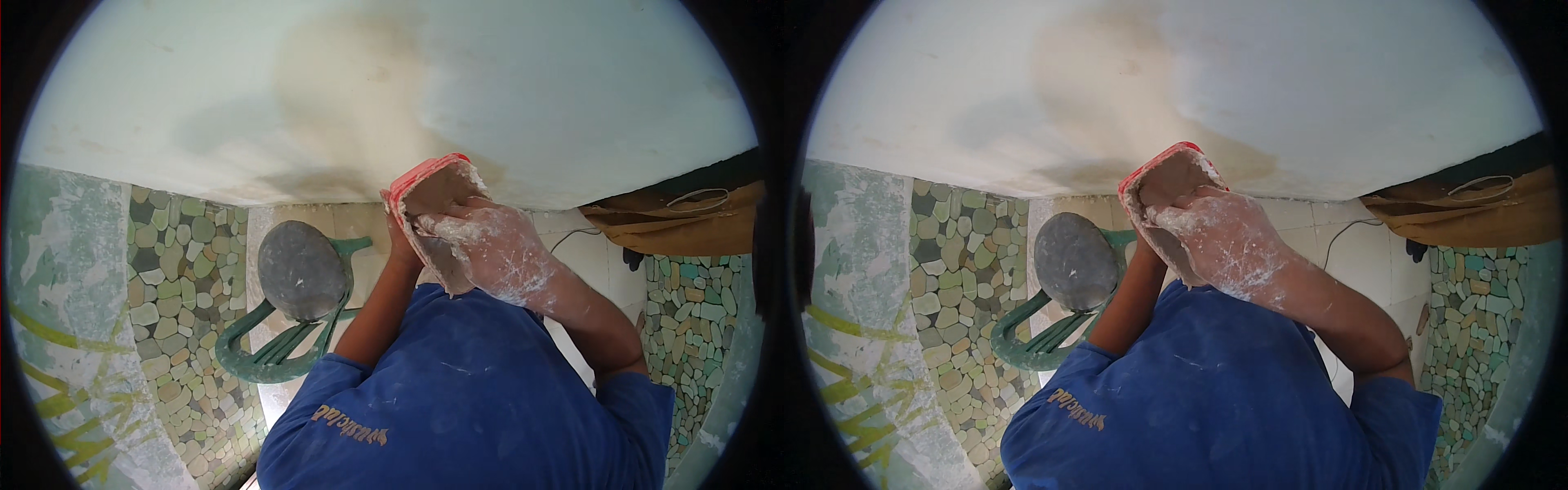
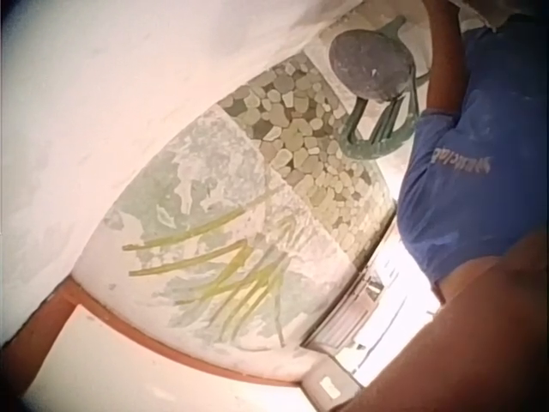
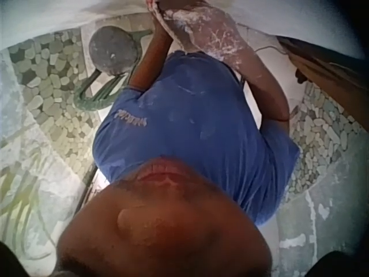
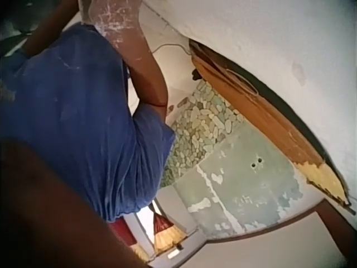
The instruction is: The person is applying white plaster or joint compound to a wall using a putty knife/spatula.
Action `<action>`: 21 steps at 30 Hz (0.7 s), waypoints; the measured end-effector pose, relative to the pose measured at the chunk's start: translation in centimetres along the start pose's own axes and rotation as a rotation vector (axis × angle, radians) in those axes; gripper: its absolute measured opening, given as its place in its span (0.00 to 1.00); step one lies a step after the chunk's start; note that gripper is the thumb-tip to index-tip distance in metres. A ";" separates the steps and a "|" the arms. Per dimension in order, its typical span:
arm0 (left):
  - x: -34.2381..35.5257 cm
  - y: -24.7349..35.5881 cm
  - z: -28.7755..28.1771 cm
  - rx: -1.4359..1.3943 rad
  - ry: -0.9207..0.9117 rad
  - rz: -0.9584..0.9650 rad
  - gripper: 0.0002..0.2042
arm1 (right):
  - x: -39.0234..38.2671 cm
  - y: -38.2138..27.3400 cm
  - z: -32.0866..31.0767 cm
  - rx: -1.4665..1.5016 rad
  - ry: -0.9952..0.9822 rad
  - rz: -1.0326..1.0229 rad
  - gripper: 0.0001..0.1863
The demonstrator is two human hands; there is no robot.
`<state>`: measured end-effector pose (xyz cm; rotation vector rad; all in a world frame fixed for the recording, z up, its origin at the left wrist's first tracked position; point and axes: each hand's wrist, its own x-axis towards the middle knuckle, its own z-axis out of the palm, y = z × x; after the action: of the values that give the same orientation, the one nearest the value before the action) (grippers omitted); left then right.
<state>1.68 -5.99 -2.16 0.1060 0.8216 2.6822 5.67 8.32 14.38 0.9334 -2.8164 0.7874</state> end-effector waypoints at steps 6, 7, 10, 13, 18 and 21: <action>0.4 -2.3 -3.6 -0.149 -0.047 0.033 0.41 | -0.2 -0.3 -1.1 0.056 -0.178 0.016 0.20; 0.5 -2.5 -3.6 -0.384 0.055 -0.084 0.41 | -0.3 -0.3 -1.1 0.056 -0.235 0.037 0.20; 0.5 -2.7 -4.0 -0.389 0.018 -0.062 0.39 | -0.6 -0.1 -1.3 0.097 -0.201 0.007 0.18; 0.8 -3.2 -4.7 -0.324 0.055 0.025 0.36 | -0.9 0.6 -1.0 0.127 0.046 0.008 0.17; 1.5 -5.3 -9.0 -0.245 0.041 0.142 0.32 | -1.2 -0.4 -0.7 0.406 0.250 0.201 0.16; 0.7 -3.4 -3.6 -0.195 0.128 0.158 0.31 | -1.6 -0.5 0.1 0.572 0.294 0.330 0.15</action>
<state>1.39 -5.03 -7.10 -0.0494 0.6054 2.9271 7.29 8.82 14.11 0.3352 -2.5442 1.6739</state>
